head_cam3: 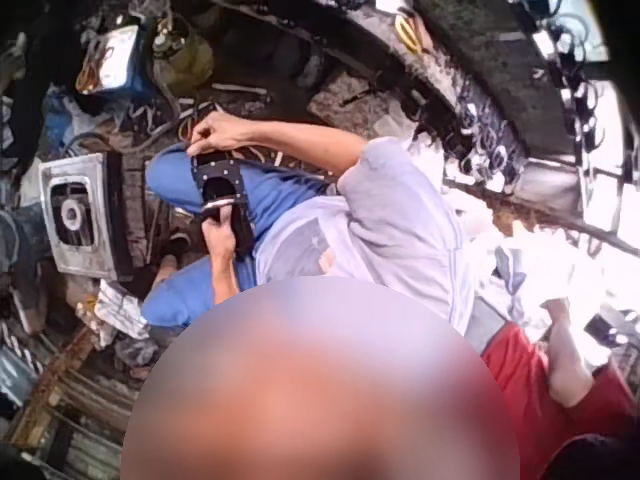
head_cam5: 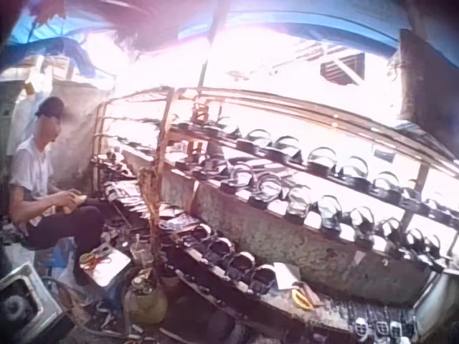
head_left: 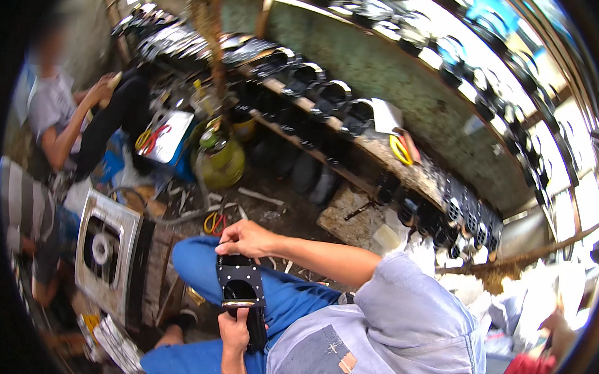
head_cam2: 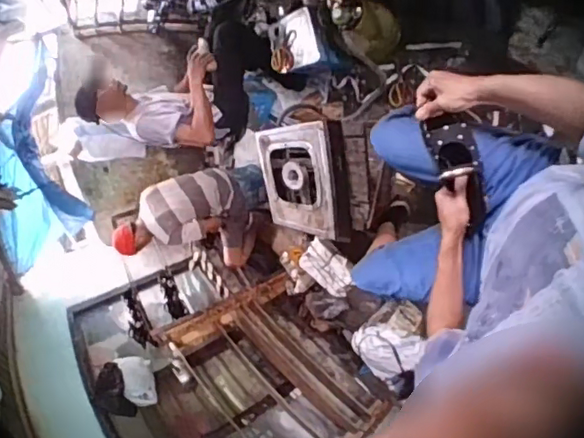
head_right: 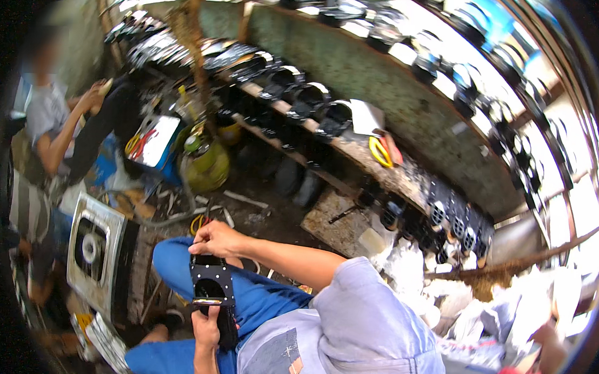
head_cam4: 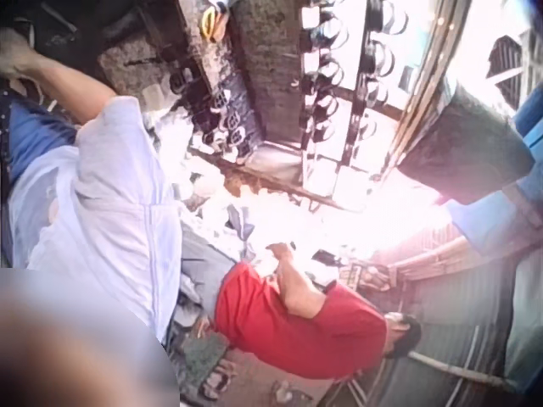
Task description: The person assembles black sandals by hand, pressing the sole onto the upper and adjusting the fit. They repeatedly pick up sandals, align parts, and place finished units on a nearby shelf.
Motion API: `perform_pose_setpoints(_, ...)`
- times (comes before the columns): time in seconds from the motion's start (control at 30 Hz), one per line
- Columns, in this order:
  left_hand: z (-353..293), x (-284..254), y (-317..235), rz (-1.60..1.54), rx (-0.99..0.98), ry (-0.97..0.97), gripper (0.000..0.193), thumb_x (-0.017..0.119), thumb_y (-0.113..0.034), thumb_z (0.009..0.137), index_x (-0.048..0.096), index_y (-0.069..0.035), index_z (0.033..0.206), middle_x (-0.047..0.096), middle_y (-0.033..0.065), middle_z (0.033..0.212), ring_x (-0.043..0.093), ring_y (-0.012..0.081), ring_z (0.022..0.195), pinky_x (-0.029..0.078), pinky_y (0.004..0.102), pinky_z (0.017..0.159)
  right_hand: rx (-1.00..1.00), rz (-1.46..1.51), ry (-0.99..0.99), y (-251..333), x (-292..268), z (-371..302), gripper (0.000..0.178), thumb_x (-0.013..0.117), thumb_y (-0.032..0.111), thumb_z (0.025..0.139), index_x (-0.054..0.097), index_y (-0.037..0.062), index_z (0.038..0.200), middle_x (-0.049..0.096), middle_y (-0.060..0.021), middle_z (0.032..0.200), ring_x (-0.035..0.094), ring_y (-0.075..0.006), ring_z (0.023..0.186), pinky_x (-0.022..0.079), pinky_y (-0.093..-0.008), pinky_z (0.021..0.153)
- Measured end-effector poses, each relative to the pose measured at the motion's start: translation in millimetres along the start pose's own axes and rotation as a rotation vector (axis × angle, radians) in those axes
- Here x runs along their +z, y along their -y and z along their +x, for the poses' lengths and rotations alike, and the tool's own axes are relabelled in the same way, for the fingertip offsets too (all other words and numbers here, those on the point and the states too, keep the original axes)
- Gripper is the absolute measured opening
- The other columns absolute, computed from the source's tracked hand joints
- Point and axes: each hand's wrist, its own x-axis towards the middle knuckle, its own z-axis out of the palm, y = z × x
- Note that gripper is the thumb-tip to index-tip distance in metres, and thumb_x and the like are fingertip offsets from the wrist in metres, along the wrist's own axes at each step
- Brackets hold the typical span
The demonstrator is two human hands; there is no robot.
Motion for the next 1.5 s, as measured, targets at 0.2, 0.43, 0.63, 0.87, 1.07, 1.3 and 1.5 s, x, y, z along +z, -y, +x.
perform_pose_setpoints(0.2, 15.6, 31.1, -50.4, -0.147, 0.178, -0.027, 0.049, 0.060, -0.044, 0.106, 0.064, 0.005, 0.107, 0.068, 0.0122, 0.080, 0.069, 0.0234, 0.062, 0.059, 0.0384, 0.057, -0.054, 0.623, -0.059, -7.9, 13.1, -80.4, 0.055, 0.053, 0.048, 0.109, 0.052, 0.0048, 0.142, 0.061, -0.0002, 0.116, 0.058, -0.0099, 0.102, 0.050, -0.0280, 0.091)
perform_pose_setpoints(0.43, 95.0, 93.0, -60.5, 0.114, 0.314, 0.270, 0.047, 0.055, -0.047, 0.109, 0.061, -0.002, 0.123, 0.066, 0.0016, 0.105, 0.062, 0.0115, 0.094, 0.049, 0.0288, 0.082, -0.137, 0.691, -0.374, -23.0, 45.4, -170.1, 0.030, 0.066, 0.025, 0.105, 0.057, 0.0025, 0.123, 0.068, -0.0056, 0.102, 0.073, -0.0159, 0.091, 0.058, -0.0288, 0.079)
perform_pose_setpoints(0.63, 103.0, 46.2, -56.3, -0.232, 0.160, 0.292, 0.059, 0.048, -0.045, 0.110, 0.043, -0.003, 0.152, 0.044, 0.0167, 0.155, 0.054, 0.0290, 0.130, 0.041, 0.0416, 0.114, 0.145, 0.700, -1.067, -111.1, -49.5, -158.6, 0.030, 0.065, 0.029, 0.105, 0.061, 0.0027, 0.118, 0.071, -0.0078, 0.101, 0.071, -0.0151, 0.082, 0.056, -0.0271, 0.069)
perform_pose_setpoints(0.87, 87.4, 31.2, -29.8, -0.376, 0.313, 0.326, 0.038, 0.053, -0.026, 0.110, 0.055, 0.001, 0.138, 0.056, 0.0182, 0.147, 0.058, 0.0294, 0.131, 0.045, 0.0413, 0.113, 0.100, 0.585, -1.371, -219.7, -170.5, -137.7, 0.028, 0.060, 0.030, 0.107, 0.062, 0.0023, 0.107, 0.070, -0.0088, 0.082, 0.065, -0.0156, 0.064, 0.050, -0.0321, 0.055)
perform_pose_setpoints(1.07, 85.3, 37.7, -39.1, -0.374, 0.310, 0.273, 0.038, 0.052, -0.027, 0.111, 0.056, 0.001, 0.136, 0.057, 0.0178, 0.143, 0.057, 0.0295, 0.131, 0.046, 0.0393, 0.112, 0.301, 0.506, -1.537, -261.5, -267.6, -102.5, 0.051, 0.055, 0.049, 0.107, 0.057, 0.0037, 0.130, 0.070, -0.0075, 0.092, 0.064, -0.0166, 0.060, 0.050, -0.0303, 0.056)
perform_pose_setpoints(1.3, 88.5, 41.1, -39.1, -0.378, 0.290, 0.251, 0.036, 0.049, -0.023, 0.111, 0.055, 0.003, 0.137, 0.057, 0.0186, 0.143, 0.058, 0.0293, 0.130, 0.047, 0.0398, 0.111, 0.218, 0.663, -1.638, -236.8, -221.7, -100.3, 0.047, 0.053, 0.039, 0.108, 0.058, -0.0075, 0.114, 0.068, -0.0154, 0.079, 0.068, -0.0240, 0.059, 0.053, -0.0366, 0.051)
perform_pose_setpoints(1.5, 87.5, 40.4, -38.4, -0.414, 0.298, 0.276, 0.036, 0.050, -0.022, 0.111, 0.056, 0.002, 0.136, 0.059, 0.0181, 0.142, 0.059, 0.0286, 0.129, 0.048, 0.0401, 0.110, 0.332, 0.923, -1.658, -231.9, -146.7, -150.4, 0.048, 0.062, 0.037, 0.104, 0.051, -0.0045, 0.126, 0.067, -0.0181, 0.086, 0.069, -0.0254, 0.064, 0.055, -0.0353, 0.051)
